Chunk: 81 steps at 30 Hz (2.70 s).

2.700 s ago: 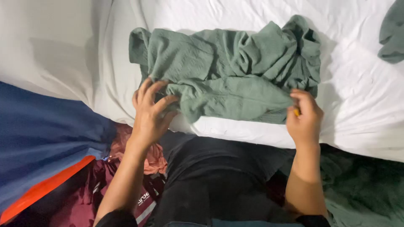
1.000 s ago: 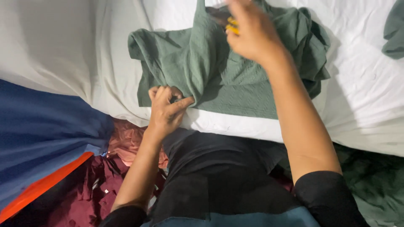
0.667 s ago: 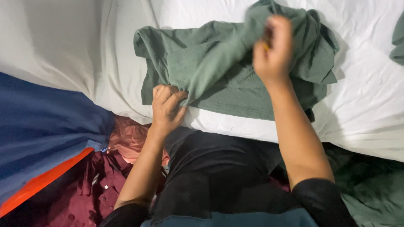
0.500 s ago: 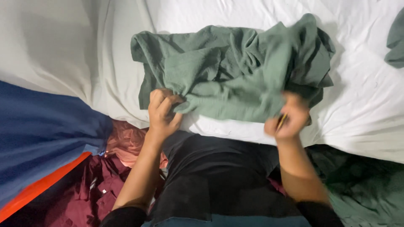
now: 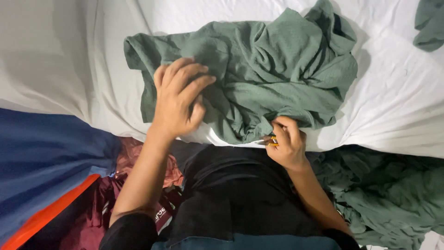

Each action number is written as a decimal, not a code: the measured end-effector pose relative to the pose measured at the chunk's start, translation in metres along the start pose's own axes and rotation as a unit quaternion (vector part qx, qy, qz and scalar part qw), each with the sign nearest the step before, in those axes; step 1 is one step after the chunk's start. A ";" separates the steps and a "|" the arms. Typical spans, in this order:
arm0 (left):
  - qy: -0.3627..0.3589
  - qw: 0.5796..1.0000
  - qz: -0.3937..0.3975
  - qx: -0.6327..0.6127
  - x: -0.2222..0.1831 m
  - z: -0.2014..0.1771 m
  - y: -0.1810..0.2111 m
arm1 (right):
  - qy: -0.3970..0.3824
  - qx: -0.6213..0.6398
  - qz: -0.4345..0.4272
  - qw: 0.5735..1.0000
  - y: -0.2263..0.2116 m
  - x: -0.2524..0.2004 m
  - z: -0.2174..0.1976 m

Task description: Inspecting, trimming loose threads, and folding a green textured shirt

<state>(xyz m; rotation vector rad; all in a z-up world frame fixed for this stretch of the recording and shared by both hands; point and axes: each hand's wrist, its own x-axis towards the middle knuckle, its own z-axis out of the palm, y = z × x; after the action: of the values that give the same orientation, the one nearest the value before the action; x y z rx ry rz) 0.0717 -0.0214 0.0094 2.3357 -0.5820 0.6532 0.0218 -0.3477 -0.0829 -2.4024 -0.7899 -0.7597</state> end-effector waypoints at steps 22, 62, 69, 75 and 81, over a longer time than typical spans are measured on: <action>0.013 0.990 0.038 0.138 0.021 0.017 -0.023 | -0.056 0.008 0.084 0.995 -0.002 0.007 -0.030; -0.073 0.992 -0.104 0.020 -0.063 -0.016 -0.001 | -0.072 0.018 0.110 0.991 0.068 0.048 -0.045; -0.024 0.974 -0.135 -0.181 -0.046 -0.024 0.019 | -0.033 -0.070 0.210 0.975 0.083 0.035 -0.045; -0.157 0.927 -0.206 -0.271 -0.041 -0.086 0.057 | -0.160 0.153 0.411 0.884 0.061 0.030 -0.105; -0.135 0.943 -0.303 0.013 -0.046 -0.079 0.026 | -0.139 0.175 0.477 0.850 0.068 0.041 -0.122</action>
<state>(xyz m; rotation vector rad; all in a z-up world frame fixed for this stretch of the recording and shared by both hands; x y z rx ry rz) -0.0025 0.0242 0.0475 2.4599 0.0549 0.0551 0.0513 -0.4540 0.0123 -2.1750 0.2233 0.1336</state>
